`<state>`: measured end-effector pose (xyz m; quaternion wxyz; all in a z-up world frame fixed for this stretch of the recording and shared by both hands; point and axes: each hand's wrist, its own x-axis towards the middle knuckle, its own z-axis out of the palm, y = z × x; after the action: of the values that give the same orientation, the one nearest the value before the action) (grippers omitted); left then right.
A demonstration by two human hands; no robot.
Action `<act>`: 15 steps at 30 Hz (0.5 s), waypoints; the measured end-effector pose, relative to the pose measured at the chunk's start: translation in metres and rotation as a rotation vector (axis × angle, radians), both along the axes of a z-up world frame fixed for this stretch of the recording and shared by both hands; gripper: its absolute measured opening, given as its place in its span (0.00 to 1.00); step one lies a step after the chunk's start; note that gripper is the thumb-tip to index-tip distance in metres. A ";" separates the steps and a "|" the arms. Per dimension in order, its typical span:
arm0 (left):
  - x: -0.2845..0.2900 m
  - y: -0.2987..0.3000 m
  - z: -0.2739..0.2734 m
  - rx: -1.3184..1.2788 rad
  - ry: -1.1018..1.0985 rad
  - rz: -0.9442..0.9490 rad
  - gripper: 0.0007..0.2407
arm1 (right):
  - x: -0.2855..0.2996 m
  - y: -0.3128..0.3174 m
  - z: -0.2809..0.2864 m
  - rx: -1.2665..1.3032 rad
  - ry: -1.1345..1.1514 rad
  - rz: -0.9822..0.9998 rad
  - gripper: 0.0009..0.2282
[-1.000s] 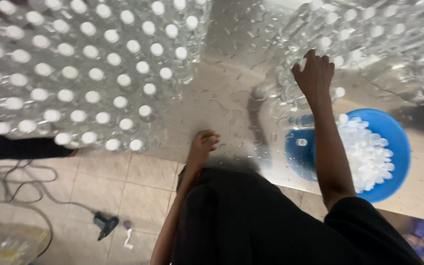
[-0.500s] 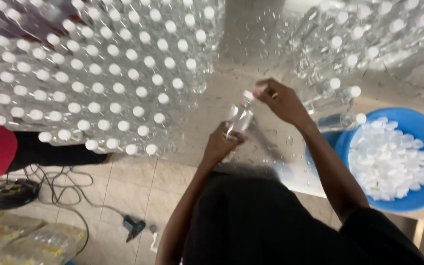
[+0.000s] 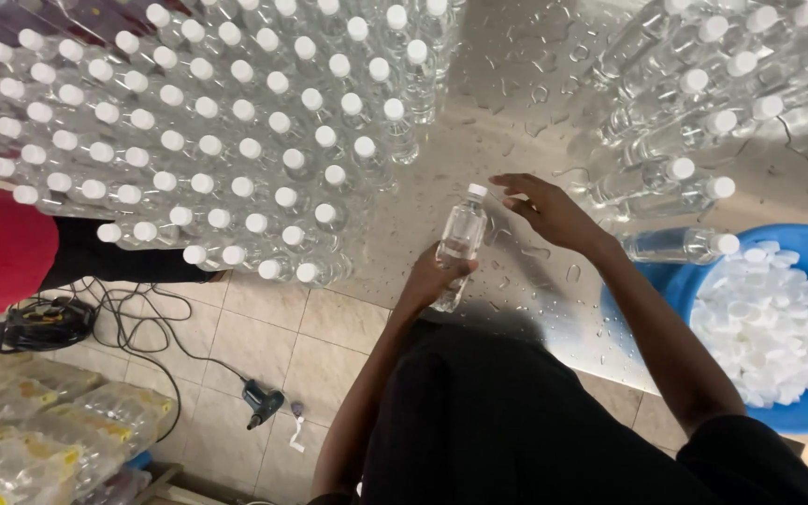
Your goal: Manually placing plastic caps onto filled water bottles at a production station.
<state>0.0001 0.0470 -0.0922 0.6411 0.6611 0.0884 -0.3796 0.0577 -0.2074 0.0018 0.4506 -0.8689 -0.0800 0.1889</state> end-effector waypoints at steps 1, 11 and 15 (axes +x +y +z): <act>0.001 0.000 0.013 0.002 -0.004 0.009 0.33 | 0.005 -0.001 0.002 0.002 -0.004 0.009 0.18; 0.006 0.023 0.098 0.018 -0.098 -0.321 0.38 | 0.016 -0.027 0.007 -0.181 0.165 0.355 0.13; 0.007 0.026 0.112 0.256 -0.259 -0.607 0.43 | -0.009 -0.040 -0.033 -0.239 0.422 0.202 0.31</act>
<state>0.0071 0.0733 0.0195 0.4167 0.7750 -0.1472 -0.4517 0.0489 -0.2473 -0.0314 0.3300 -0.8449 -0.0477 0.4183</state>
